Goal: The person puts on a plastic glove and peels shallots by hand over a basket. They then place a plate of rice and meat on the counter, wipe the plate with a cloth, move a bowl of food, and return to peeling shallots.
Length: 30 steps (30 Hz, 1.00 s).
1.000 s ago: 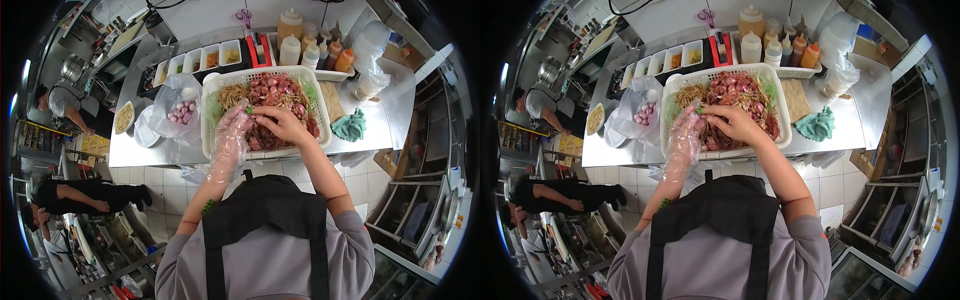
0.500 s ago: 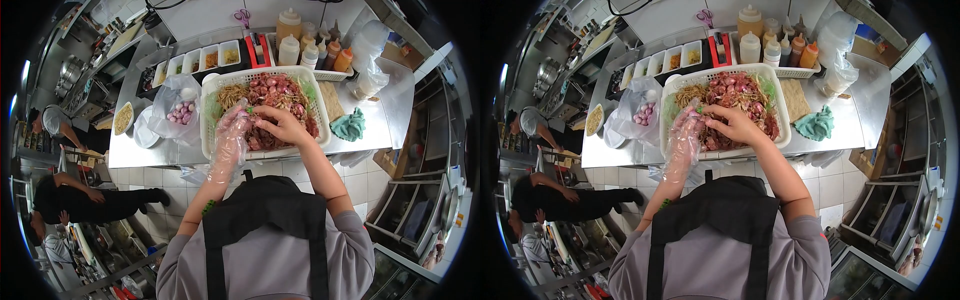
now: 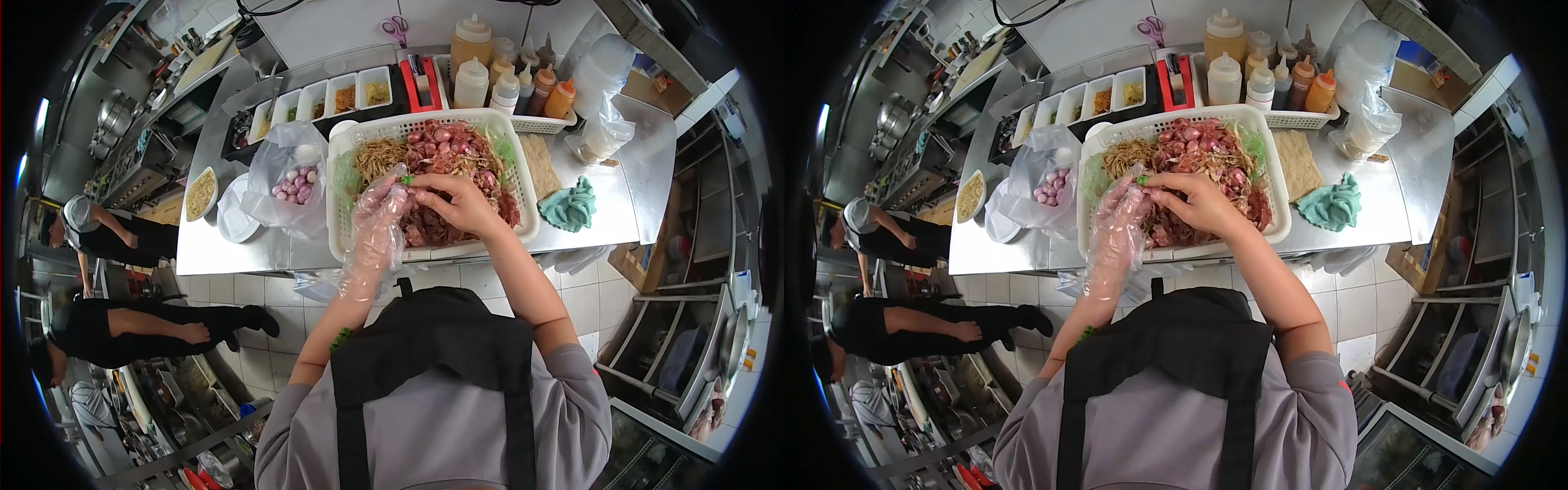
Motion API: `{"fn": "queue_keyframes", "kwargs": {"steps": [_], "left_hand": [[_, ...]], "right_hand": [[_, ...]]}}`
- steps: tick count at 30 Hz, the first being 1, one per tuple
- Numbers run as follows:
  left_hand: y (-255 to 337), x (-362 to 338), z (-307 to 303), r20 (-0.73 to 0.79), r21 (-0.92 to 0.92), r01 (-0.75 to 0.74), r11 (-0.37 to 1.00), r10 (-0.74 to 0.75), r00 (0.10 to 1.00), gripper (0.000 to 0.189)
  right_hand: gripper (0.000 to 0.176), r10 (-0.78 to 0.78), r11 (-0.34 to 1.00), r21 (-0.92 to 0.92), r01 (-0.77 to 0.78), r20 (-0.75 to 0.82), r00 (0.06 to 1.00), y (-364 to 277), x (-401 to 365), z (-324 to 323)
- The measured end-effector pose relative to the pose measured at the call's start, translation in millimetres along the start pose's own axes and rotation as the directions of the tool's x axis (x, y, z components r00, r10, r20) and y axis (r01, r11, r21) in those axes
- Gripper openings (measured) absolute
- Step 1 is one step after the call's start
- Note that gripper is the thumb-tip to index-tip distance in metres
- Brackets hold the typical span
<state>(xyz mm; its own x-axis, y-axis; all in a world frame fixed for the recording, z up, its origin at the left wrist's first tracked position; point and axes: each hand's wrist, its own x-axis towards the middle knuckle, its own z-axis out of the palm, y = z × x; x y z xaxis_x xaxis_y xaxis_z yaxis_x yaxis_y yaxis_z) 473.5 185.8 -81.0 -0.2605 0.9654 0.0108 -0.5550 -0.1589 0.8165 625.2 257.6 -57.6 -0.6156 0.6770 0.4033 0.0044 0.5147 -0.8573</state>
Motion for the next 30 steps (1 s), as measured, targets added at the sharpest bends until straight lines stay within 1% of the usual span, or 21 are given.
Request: {"fn": "queue_keyframes", "kwargs": {"steps": [4, 6, 7, 9, 12, 14, 16, 18, 20, 22, 24, 26, 28, 30], "left_hand": [[5, 0, 3, -0.022, 0.018, 0.017, 1.000, -0.017, 1.000, 0.033], [4, -1, 3, -0.042, 0.022, 0.029, 0.999, -0.028, 0.999, 0.033], [3, -1, 1, -0.011, 0.004, 0.009, 1.000, -0.009, 1.000, 0.034], [3, -1, 0, 0.018, -0.015, -0.010, 1.000, 0.010, 1.000, 0.035], [4, -2, 0, 0.010, -0.013, -0.002, 1.000, 0.002, 1.000, 0.035], [4, -2, 0, -0.006, -0.041, 0.026, 0.999, -0.026, 1.000, 0.034], [2, 0, -2, -0.005, -0.037, 0.022, 0.999, -0.023, 1.000, 0.033], [1, 1, -2, -0.005, -0.033, 0.018, 0.999, -0.018, 1.000, 0.032], [3, 1, 1, -0.001, 0.015, 0.021, 1.000, -0.021, 1.000, 0.028], [6, -1, 7, -0.005, 0.028, 0.013, 1.000, -0.013, 1.000, 0.029], [11, -4, 14, -0.008, 0.041, 0.005, 0.999, -0.005, 1.000, 0.030], [15, -6, 20, -0.029, 0.096, 0.009, 0.995, -0.007, 1.000, 0.032], [7, -2, 7, -0.031, 0.082, 0.029, 0.996, -0.027, 0.999, 0.033], [8, -2, 8, -0.034, 0.067, 0.046, 0.997, -0.044, 0.998, 0.035]], "right_hand": [[0.025, -0.014, 1.000, -0.004, 0.014, -0.028, 0.999, 4, -1, 0], [0.029, 0.105, 0.991, 0.078, -0.105, -0.006, 0.994, -4, -3, -2], [0.029, 0.105, 0.991, 0.078, -0.104, -0.006, 0.994, -5, -4, -1], [0.031, 0.064, 0.995, 0.072, -0.067, 0.037, 0.997, -6, -5, 0], [0.028, 0.071, 0.994, 0.084, -0.076, 0.056, 0.996, -2, -4, 1], [0.026, 0.051, 0.996, 0.069, -0.055, 0.055, 0.997, -2, -3, 1], [0.023, 0.031, 0.998, 0.053, -0.034, 0.054, 0.998, -1, -1, 1], [0.019, -0.040, 0.999, 0.002, 0.040, 0.014, 0.999, 1, 1, 2], [0.018, -0.040, 0.999, -0.001, 0.040, 0.011, 0.999, 0, 2, 2], [0.017, -0.042, 0.999, -0.003, 0.042, 0.007, 0.999, -1, 2, 2], [0.016, -0.006, 1.000, -0.014, 0.006, -0.042, 0.999, 0, 1, 1], [0.017, 0.003, 0.999, -0.035, -0.005, -0.057, 0.998, 2, 1, 0], [0.018, 0.013, 0.998, -0.056, -0.017, -0.071, 0.997, 2, -1, -2], [0.020, 0.122, 0.990, 0.085, -0.115, -0.087, 0.989, 1, -4, -2]]}}
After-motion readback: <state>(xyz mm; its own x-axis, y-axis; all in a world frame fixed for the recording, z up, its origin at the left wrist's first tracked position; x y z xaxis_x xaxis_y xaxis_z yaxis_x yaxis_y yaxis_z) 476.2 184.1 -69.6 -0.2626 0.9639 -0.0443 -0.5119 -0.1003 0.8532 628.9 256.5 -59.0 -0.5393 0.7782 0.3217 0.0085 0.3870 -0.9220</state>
